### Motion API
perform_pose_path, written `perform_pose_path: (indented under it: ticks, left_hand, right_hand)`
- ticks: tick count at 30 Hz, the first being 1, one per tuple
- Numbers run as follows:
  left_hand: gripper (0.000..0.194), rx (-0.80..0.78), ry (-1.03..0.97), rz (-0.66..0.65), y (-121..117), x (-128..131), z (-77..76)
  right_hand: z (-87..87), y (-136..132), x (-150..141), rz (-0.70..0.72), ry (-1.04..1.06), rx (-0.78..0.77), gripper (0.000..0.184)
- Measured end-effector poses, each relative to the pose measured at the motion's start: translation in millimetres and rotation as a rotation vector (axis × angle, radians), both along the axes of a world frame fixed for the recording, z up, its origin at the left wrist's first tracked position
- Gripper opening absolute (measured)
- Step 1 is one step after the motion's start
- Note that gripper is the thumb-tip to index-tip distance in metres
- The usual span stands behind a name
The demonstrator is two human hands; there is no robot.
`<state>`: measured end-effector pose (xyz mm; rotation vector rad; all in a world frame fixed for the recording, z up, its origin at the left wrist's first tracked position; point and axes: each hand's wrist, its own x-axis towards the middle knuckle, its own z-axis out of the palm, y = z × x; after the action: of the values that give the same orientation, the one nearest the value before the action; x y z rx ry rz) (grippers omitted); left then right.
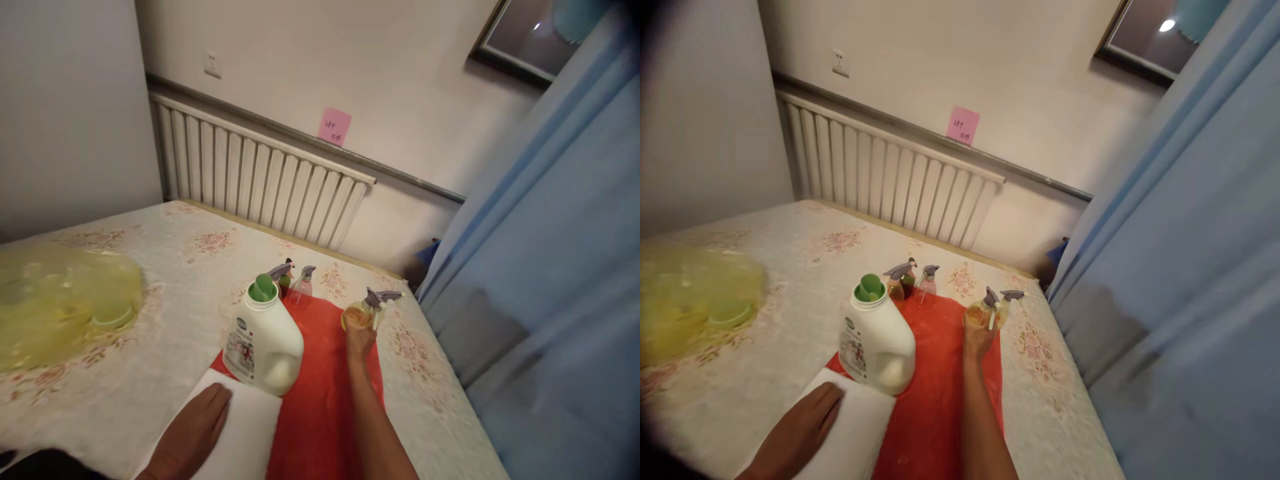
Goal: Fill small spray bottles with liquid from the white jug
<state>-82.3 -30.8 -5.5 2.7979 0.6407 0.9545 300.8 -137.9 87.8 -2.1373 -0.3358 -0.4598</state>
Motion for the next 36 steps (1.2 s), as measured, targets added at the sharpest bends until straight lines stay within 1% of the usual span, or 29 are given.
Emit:
perform_pose_path:
  ticks: [2,4,6,8,10,12,13,14,15,17,18,20,21,23,25,28,30,34,36]
  left_hand:
    - [0.023,-0.041,0.011,-0.017,-0.1,0.9,4.2]
    - [0.025,-0.110,0.042,-0.033,0.5,1.4,7.6]
    - [0.026,-0.193,0.055,-0.041,0.4,3.0,12.6]
    - [0.025,-0.305,0.047,-0.039,-3.6,7.7,23.7]
    - [0.023,-0.478,0.006,-0.032,-14.2,16.5,44.3]
    - [0.021,-0.755,-0.046,-0.084,-31.4,27.8,73.7]
    - [0.025,-0.919,-0.093,-0.157,-41.4,33.4,90.3]
    - [0.031,-1.066,-0.165,-0.256,-51.6,38.2,107.0]
    - [0.038,-1.173,-0.227,-0.362,-61.3,42.0,122.9]
    - [0.053,-1.288,-0.266,-0.564,-77.8,45.6,149.8]
    - [0.057,-1.331,-0.257,-0.629,-84.2,45.6,160.0]
    - [0.057,-1.384,-0.198,-0.762,-93.6,43.4,174.0]
    - [0.053,-1.404,-0.157,-0.832,-97.1,41.8,178.3]
    - [0.046,-1.432,-0.104,-0.921,-102.7,38.9,182.9]
    - [0.041,-1.456,-0.111,-0.919,-107.4,36.8,184.3]
    - [0.034,-1.485,-0.163,-0.803,-113.7,35.1,183.8]
    - [0.028,-1.480,-0.192,-0.718,-117.7,35.1,182.7]
    - [0.026,-1.369,-0.332,-0.617,-127.0,38.6,180.0]
    - [0.028,-1.306,-0.387,-0.531,-131.4,40.6,179.9]
  right_hand:
    - [5.5,-20.9,-17.4,0.002,0.037,0.028,0.073]
    - [8.8,-42.7,-39.4,0.057,0.070,0.045,0.077]
    - [10.2,-64.5,-65.8,0.125,0.098,0.055,0.073]
    - [10.6,-85.2,-95.0,0.227,0.138,0.076,0.069]
    - [11.1,-103.6,-124.3,0.437,0.265,0.180,0.072]
    - [12.8,-118.8,-151.5,0.636,0.394,0.232,0.071]
    - [14.3,-124.9,-164.1,0.719,0.453,0.243,0.071]
    - [16.4,-130.1,-176.0,0.786,0.500,0.254,0.073]
    - [19.0,-134.3,-187.2,0.852,0.536,0.262,0.074]
    - [25.6,-140.7,-207.7,0.973,0.579,0.283,0.075]
    - [29.2,-143.0,-216.7,1.032,0.595,0.291,0.075]
    - [35.7,-146.2,-231.3,1.105,0.619,0.310,0.077]
    - [38.0,-147.4,-236.5,1.120,0.626,0.318,0.079]
    - [40.2,-148.9,-243.0,1.126,0.623,0.314,0.081]
    - [39.5,-150.0,-245.3,1.125,0.616,0.289,0.077]
    - [37.0,-151.5,-246.0,1.138,0.620,0.255,0.069]
    - [36.4,-152.2,-246.9,1.143,0.618,0.252,0.068]
    - [38.8,-152.0,-250.4,1.101,0.585,0.231,0.069]
    - [40.8,-151.3,-252.1,1.068,0.565,0.210,0.069]
